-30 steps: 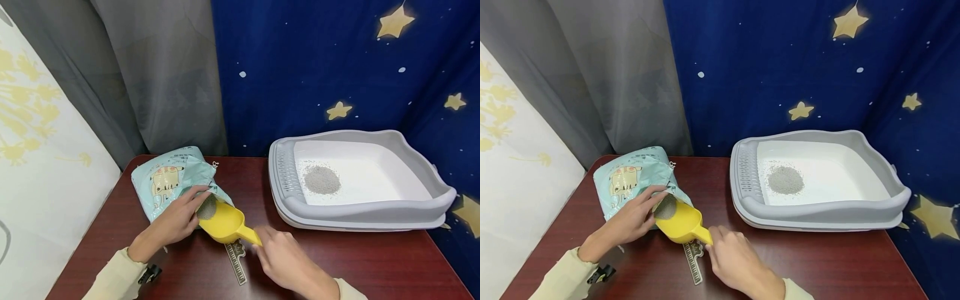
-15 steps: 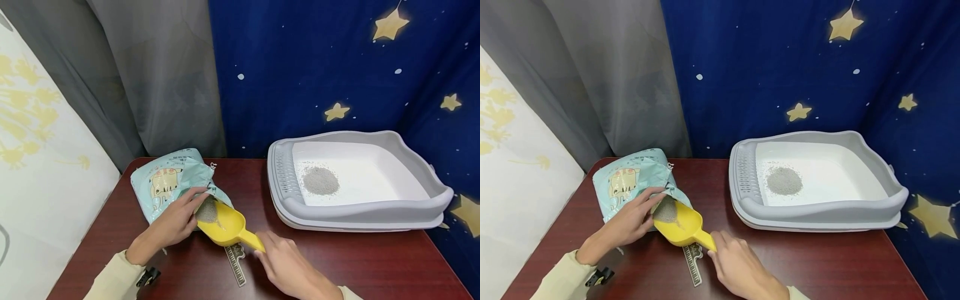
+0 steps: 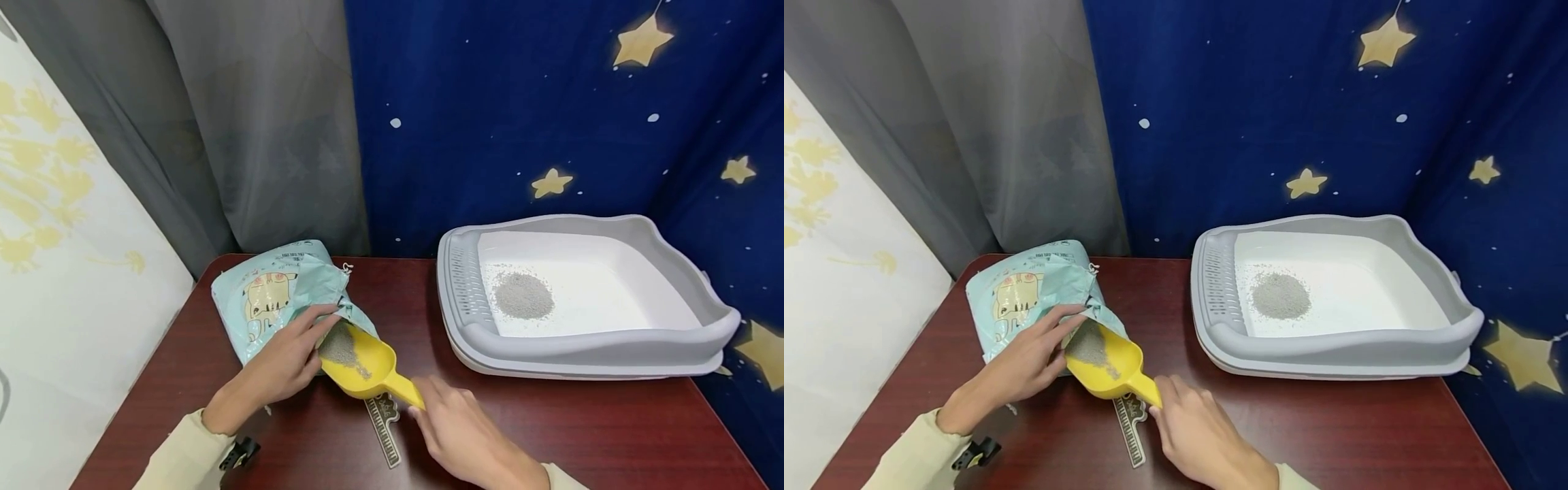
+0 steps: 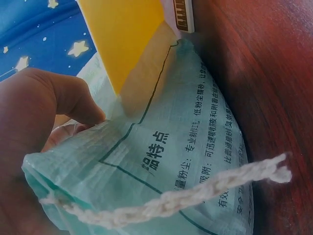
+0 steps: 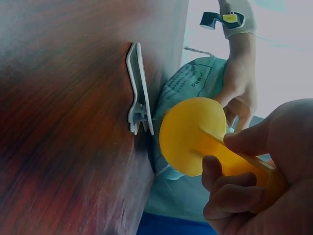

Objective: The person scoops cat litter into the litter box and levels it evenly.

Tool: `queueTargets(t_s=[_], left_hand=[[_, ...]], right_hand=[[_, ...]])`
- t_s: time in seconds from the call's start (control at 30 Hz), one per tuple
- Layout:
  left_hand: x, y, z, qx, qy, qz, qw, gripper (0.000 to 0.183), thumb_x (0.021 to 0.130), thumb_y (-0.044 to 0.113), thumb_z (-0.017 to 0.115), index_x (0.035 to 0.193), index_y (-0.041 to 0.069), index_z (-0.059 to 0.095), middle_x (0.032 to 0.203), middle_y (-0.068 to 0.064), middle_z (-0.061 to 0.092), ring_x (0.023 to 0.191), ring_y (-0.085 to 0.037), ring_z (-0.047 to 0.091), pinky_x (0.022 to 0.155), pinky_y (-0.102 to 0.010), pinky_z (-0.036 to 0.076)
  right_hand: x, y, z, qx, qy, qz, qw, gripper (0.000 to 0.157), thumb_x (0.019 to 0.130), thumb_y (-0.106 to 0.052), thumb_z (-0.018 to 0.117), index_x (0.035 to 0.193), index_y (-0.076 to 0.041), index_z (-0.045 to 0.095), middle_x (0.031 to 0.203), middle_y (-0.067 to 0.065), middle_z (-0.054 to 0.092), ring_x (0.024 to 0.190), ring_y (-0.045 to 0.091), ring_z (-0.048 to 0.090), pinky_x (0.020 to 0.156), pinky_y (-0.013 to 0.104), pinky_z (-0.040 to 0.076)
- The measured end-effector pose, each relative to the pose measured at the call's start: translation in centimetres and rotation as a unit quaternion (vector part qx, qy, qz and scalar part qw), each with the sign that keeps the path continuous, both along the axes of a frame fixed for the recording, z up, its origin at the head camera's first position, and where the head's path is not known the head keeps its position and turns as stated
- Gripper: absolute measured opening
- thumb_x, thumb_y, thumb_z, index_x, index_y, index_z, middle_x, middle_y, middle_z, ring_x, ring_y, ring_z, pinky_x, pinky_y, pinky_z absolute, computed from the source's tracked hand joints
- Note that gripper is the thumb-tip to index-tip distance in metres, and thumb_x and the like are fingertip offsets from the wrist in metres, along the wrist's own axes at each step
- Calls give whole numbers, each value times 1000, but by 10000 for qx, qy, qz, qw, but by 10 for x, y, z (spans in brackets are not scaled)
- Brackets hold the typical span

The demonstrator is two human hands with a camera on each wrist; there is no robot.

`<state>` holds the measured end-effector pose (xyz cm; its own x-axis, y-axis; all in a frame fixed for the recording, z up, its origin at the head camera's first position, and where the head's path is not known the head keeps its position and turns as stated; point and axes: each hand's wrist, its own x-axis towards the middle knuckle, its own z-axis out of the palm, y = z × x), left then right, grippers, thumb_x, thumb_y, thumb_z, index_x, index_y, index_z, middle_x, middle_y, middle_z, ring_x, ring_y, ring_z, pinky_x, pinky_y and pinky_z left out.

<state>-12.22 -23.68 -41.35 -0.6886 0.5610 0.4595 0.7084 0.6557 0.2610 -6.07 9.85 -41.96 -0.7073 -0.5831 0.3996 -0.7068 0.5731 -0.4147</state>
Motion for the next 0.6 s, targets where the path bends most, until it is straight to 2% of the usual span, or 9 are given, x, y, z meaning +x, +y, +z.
queueTargets(t_s=[0.1,0.33,0.6], left_hand=[[1,-1,1,5,-22,16,10000,64,84,-12,64,148,-6,61,154,-17,54,120,-27,65,86,-41,58],[2,-2,2,7,-152,82,9999,66,84,-12,66,150,-6,60,156,-16,53,124,-27,64,89,-44,59],[3,-1,3,123,-128,67,9998,64,86,-9,63,150,-4,61,157,-14,54,109,-19,62,79,-33,53]], right_hand=[[-4,-6,0,70,86,-5,9999,21,100,-10,77,116,-5,66,90,-9,54,68,4,51,55,23,50],[-10,-15,-2,111,-76,32,9999,22,101,-10,76,119,-3,66,90,-8,54,69,4,50,57,22,50],[-4,-9,-4,7,34,-7,10000,24,100,-11,77,121,-3,66,91,-9,53,70,4,49,58,21,50]])
